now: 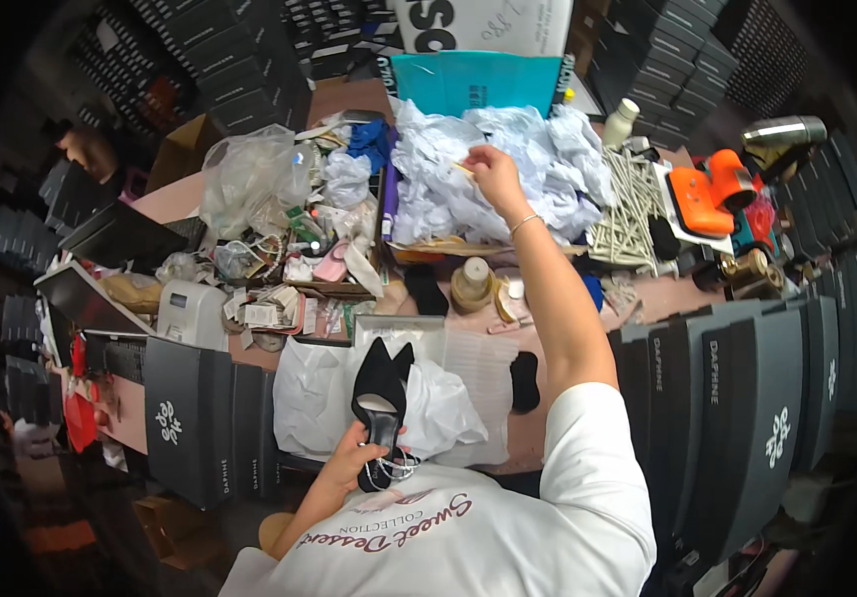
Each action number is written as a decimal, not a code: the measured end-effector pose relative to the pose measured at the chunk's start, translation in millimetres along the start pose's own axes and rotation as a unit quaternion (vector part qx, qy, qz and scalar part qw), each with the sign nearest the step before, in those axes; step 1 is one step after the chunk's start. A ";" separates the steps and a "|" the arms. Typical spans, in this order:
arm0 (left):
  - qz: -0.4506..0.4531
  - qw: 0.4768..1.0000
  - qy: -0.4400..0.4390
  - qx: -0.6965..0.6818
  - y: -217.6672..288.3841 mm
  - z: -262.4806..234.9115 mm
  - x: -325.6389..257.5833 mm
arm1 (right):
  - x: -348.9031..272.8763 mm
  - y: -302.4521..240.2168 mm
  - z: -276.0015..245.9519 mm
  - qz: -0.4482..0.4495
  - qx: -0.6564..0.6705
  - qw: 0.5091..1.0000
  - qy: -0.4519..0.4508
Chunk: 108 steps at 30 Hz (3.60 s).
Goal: Inspect, brush, and wrap a pair of black high-heeled shoes before packing them into a box.
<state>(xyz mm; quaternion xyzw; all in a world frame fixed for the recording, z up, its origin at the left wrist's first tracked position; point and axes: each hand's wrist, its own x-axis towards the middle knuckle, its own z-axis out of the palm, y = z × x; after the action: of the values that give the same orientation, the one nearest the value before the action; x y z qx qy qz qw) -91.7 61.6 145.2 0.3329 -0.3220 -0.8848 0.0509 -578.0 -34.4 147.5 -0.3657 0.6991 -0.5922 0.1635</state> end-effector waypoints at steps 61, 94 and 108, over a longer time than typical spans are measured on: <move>-0.078 0.988 -0.127 0.029 55.8 -8.9 -79.5 | -314.2 -137.3 16.0 -0.305 -0.455 0.811 -0.204; 0.266 0.807 0.251 0.464 -72.2 -51.9 46.3 | -371.3 -50.3 26.7 0.163 -0.061 0.983 -0.060; -0.066 0.990 0.100 -0.069 -52.7 -59.1 55.6 | -362.0 -71.6 16.1 0.174 0.032 0.981 -0.079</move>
<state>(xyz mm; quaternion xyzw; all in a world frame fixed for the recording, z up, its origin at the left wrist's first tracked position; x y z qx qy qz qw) -91.3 54.6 48.7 0.4358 -0.2310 -0.8686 0.0473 -298.8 207.2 137.4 -0.2789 0.7177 -0.5458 0.3305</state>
